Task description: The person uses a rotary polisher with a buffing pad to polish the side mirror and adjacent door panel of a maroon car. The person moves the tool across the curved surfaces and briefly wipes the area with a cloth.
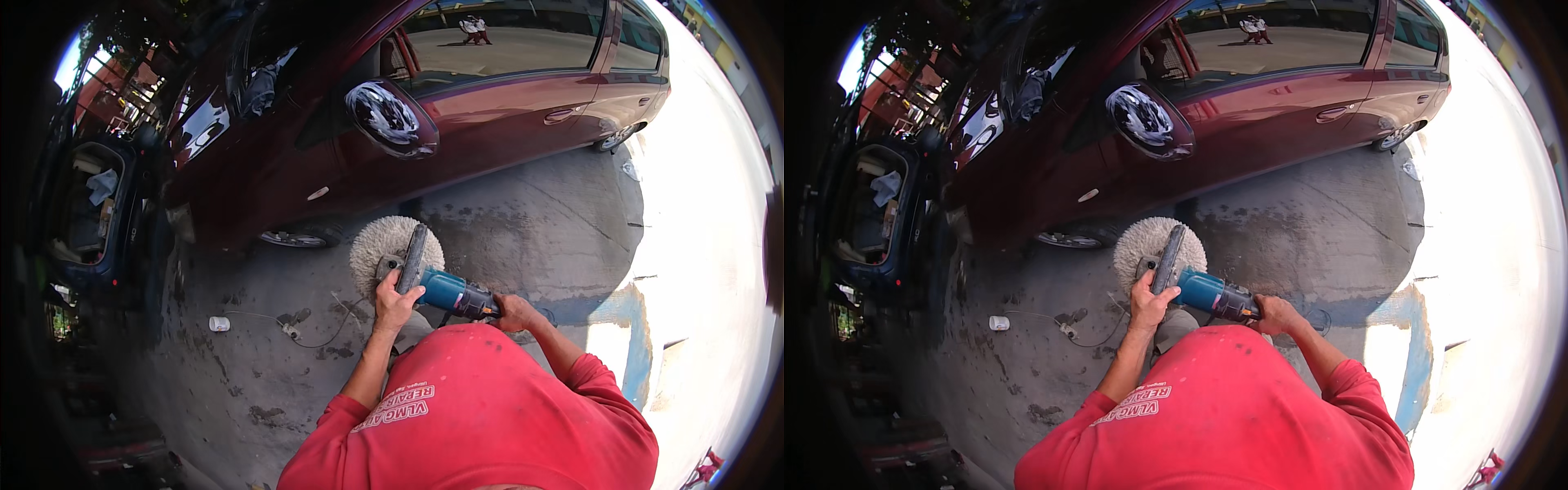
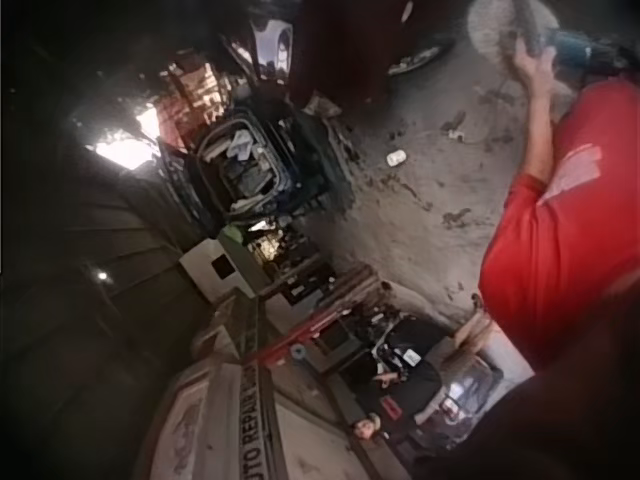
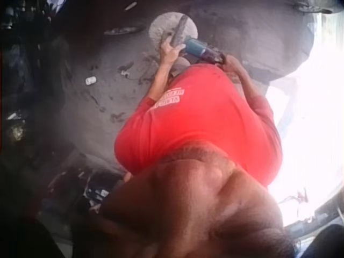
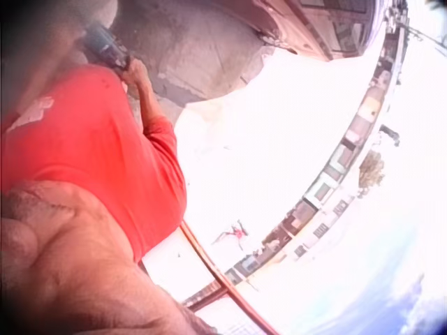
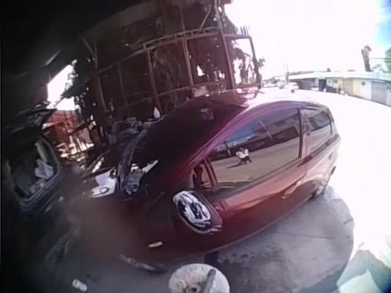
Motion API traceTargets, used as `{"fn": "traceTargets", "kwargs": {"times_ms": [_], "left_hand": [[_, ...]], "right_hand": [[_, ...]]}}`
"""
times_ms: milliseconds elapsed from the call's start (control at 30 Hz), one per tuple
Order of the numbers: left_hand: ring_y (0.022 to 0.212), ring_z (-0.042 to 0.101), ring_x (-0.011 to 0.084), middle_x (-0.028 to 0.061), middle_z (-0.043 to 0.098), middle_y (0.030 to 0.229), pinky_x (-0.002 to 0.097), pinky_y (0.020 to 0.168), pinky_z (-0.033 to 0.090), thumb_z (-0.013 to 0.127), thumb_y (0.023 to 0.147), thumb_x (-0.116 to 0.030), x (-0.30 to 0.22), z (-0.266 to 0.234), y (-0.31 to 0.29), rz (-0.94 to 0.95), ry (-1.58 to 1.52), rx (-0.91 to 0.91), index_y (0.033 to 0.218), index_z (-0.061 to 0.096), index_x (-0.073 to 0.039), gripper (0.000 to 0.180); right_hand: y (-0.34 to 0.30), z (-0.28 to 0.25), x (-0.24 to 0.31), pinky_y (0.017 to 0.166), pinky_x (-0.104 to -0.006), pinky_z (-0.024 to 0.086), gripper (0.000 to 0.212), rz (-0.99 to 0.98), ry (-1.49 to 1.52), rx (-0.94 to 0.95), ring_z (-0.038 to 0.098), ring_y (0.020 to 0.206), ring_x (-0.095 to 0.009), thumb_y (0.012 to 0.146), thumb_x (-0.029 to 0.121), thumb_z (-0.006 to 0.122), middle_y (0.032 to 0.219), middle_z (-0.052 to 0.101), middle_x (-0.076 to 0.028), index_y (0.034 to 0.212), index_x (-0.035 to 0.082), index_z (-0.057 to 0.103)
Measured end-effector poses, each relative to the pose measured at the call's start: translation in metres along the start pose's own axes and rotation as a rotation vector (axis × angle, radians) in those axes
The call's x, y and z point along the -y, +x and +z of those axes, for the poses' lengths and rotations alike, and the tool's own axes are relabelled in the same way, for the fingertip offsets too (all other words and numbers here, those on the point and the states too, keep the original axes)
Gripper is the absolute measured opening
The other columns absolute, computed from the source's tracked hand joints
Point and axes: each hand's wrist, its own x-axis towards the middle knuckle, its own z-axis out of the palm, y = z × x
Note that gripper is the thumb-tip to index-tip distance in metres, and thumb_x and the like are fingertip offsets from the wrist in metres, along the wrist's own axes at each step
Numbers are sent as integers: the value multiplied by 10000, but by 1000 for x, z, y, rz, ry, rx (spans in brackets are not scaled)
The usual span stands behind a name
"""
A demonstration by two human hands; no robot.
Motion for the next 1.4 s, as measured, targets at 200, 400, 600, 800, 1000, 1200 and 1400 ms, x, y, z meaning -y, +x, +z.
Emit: {"fn": "traceTargets", "kwargs": {"times_ms": [200, 400, 600, 800, 1000, 1200, 1400], "left_hand": [[724, 574, 149, 24, 636, 794, 324, 702, 489, 856, 813, -122, -38, -87, 36, 110, -24, 42, 958, 654, -17, 270], [661, 548, 65, -17, 614, 815, 260, 601, 447, 877, 884, -131, -17, -168, 93, -103, -177, 376, 953, 633, -77, 259], [660, 555, 91, -29, 608, 769, 297, 577, 470, 893, 914, -238, 35, -184, 128, -115, -100, 336, 892, 660, -85, 280], [610, 531, 81, -41, 610, 765, 286, 564, 441, 875, 938, -192, 50, -195, 127, -208, -203, 311, 882, 660, -78, 249], [592, 512, 55, -52, 587, 732, 272, 526, 414, 879, 938, -160, 55, -181, 115, -207, -268, 247, 899, 643, -87, 249], [504, 504, 58, -39, 592, 667, 261, 463, 369, 860, 949, -136, 37, -162, 102, -98, -194, 133, 860, 631, -91, 250], [569, 545, 61, -30, 628, 727, 255, 516, 413, 865, 942, -137, 22, -134, 89, -55, -127, 89, 879, 637, -91, 241]], "right_hand": [[53, 12, 86, 932, -546, 580, 624, 3, -66, -224, 727, 1069, -480, 780, 443, 877, 1122, 756, -268, 1194, 26, 667], [107, 53, 136, 855, -577, 584, 333, 88, -174, -263, 737, 991, -481, 885, 246, 729, 1000, 757, -263, 1123, 39, 622], [124, 82, 168, 879, -558, 587, 296, 180, -162, -236, 748, 1007, -465, 897, 157, 682, 998, 762, -247, 1157, 26, 631], [117, 77, 178, 855, -567, 586, 271, 133, -174, -184, 746, 986, -467, 877, 168, 696, 989, 758, -249, 1100, 26, 636], [127, 57, 164, 864, -562, 585, 267, 164, -288, -244, 745, 1020, -449, 879, 169, 719, 1028, 758, -243, 1089, 28, 637], [114, 20, 125, 995, -512, 562, 920, -130, -37, -154, 700, 1177, -446, 907, 666, 745, 1256, 717, -275, 1474, -39, 582], [101, 4, 101, 999, -485, 562, 1027, -225, 20, -140, 700, 1168, -451, 961, 748, 637, 1274, 701, -290, 1556, -80, 514]]}}
